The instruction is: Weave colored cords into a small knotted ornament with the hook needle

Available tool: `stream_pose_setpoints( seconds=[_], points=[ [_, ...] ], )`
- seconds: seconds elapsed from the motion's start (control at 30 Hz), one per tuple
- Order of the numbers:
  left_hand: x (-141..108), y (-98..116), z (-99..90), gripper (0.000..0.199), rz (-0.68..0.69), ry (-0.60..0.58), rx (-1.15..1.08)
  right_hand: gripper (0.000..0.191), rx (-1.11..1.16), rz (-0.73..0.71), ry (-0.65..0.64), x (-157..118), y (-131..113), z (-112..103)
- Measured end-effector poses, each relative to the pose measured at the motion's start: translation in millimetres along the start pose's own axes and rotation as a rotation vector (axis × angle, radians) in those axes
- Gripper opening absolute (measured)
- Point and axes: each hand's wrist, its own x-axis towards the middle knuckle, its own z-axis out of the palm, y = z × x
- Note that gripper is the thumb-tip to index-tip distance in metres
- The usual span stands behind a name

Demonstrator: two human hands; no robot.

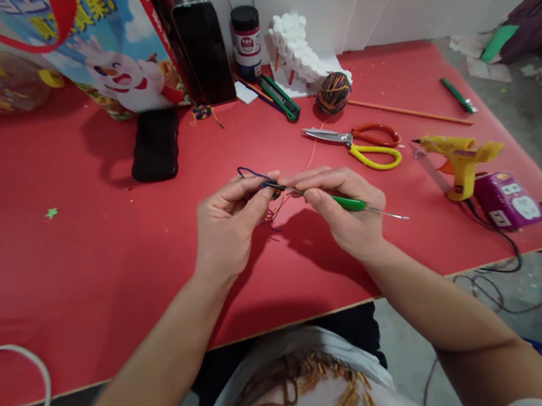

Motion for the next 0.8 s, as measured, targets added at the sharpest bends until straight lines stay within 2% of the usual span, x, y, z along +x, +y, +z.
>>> stream_pose_setpoints(
  seconds=[0.17,0.33,0.5,0.7,0.8],
  points=[
    [3,2,0.7,0.013,-0.119,0.037,-0.023,0.011,-0.054,0.043,0.037,-3,-1,1],
    [5,2,-0.7,0.008,-0.124,0.075,0.034,0.01,-0.091,0.103,0.071,-6,-2,3],
    [5,1,-2.1,0.008,-0.135,0.078,0.051,0.01,-0.016,0.158,0.084,-1,-2,5],
    [4,2,-0.7,0.007,-0.175,0.096,0.013,0.012,0.177,0.207,0.07,1,9,2],
    [4,3,-0.5,0.007,-0.176,0.104,0.018,0.014,0.17,0.214,0.061,0,11,1]
  ],
)
